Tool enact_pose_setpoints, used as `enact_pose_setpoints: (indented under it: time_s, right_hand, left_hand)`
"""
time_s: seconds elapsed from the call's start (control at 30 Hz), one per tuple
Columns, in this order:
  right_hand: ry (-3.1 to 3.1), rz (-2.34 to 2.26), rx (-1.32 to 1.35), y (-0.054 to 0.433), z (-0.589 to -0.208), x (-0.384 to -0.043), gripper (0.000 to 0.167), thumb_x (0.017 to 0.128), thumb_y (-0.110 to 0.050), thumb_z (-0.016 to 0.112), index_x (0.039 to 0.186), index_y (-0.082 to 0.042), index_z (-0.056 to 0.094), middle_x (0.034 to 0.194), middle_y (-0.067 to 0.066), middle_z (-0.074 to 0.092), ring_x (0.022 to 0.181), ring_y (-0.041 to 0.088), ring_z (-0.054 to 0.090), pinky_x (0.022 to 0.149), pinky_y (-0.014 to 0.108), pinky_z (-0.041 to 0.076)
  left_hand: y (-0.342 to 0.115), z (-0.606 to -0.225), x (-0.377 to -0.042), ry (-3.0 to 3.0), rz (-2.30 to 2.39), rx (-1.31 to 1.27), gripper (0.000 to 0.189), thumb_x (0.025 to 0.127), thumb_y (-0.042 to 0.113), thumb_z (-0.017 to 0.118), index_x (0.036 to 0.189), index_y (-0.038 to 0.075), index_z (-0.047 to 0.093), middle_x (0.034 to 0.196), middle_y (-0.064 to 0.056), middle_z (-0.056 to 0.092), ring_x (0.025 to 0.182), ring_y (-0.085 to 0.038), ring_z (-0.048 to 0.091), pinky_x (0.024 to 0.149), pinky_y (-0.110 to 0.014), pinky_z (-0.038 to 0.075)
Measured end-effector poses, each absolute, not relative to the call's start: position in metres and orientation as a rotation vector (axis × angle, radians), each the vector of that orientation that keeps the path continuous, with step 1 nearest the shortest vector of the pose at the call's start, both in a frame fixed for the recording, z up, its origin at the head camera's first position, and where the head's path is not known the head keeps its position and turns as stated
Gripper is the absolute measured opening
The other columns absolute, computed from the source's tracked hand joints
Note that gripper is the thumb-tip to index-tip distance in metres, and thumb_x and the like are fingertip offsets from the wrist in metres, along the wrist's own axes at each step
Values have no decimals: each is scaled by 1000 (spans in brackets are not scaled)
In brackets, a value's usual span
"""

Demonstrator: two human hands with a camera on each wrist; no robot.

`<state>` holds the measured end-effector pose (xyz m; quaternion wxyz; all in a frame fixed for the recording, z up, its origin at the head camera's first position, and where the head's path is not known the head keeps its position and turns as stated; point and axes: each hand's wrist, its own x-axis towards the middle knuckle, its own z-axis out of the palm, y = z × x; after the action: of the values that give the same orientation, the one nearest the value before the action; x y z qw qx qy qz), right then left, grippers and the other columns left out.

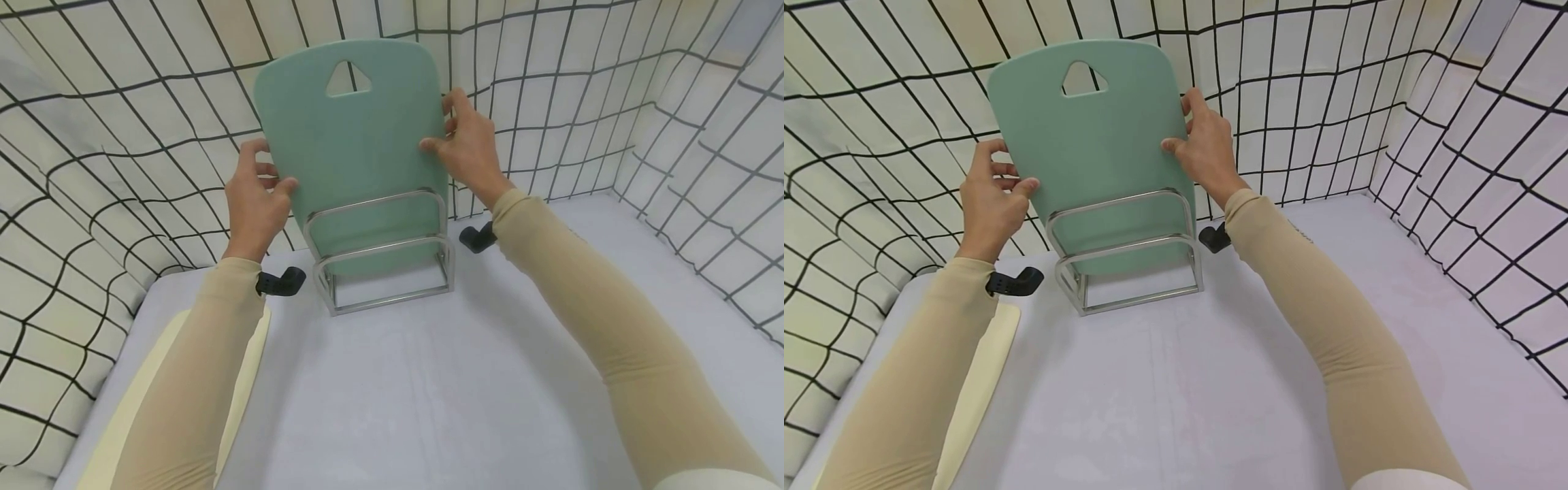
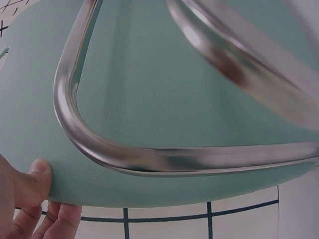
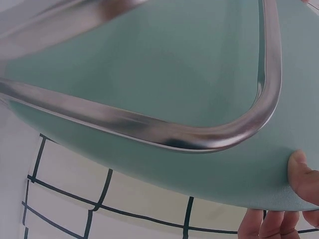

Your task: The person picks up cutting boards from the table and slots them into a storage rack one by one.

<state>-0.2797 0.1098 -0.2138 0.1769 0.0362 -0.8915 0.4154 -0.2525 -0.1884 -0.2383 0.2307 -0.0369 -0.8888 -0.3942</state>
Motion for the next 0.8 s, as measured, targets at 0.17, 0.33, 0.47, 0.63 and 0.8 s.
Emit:
enact_pose_setpoints:
  time_s: [0.17, 0.33, 0.47, 0.63, 0.8]
  right_hand:
    - [-2531, 1179, 101, 110, -211, -279, 52, 96, -22, 74, 137, -17, 44, 126, 14, 63, 108, 21, 66, 91, 30, 63]
    - [-2533, 1179, 102, 109, -210, -277, 52, 96, -22, 75, 137, -17, 44, 126, 13, 63, 108, 21, 65, 92, 31, 62]
    - [-2533, 1185, 108, 108, -210, -277, 52, 96, -22, 75, 137, -17, 44, 124, 13, 62, 107, 21, 65, 92, 31, 62]
    - [-2528, 1168, 132, 108, -212, -278, 51, 97, -22, 73, 137, -15, 43, 122, 12, 59, 106, 21, 64, 91, 30, 62]
    - [-2528, 1135, 185, 111, -214, -279, 50, 98, -23, 71, 138, -13, 42, 120, 13, 58, 106, 22, 64, 92, 31, 61]
  left_hand:
    - [-189, -236, -250, -2447, -1086, -98, 55, 102, 9, 60, 152, 22, 40, 130, -18, 59, 120, -31, 66, 96, -52, 60]
    - [-190, -235, -249, -2450, -1088, -99, 56, 102, 9, 59, 152, 22, 40, 130, -18, 59, 120, -31, 66, 98, -52, 60]
    - [-191, -234, -249, -2458, -1078, -102, 56, 102, 8, 59, 152, 21, 39, 131, -19, 59, 122, -33, 66, 98, -53, 60]
    - [-191, -233, -251, -2484, -1068, -108, 56, 102, 8, 59, 152, 19, 38, 134, -20, 60, 126, -35, 66, 101, -52, 59]
    - [-191, -231, -251, -2503, -1039, -108, 55, 102, 8, 61, 152, 16, 39, 134, -20, 62, 123, -34, 68, 99, -50, 60]
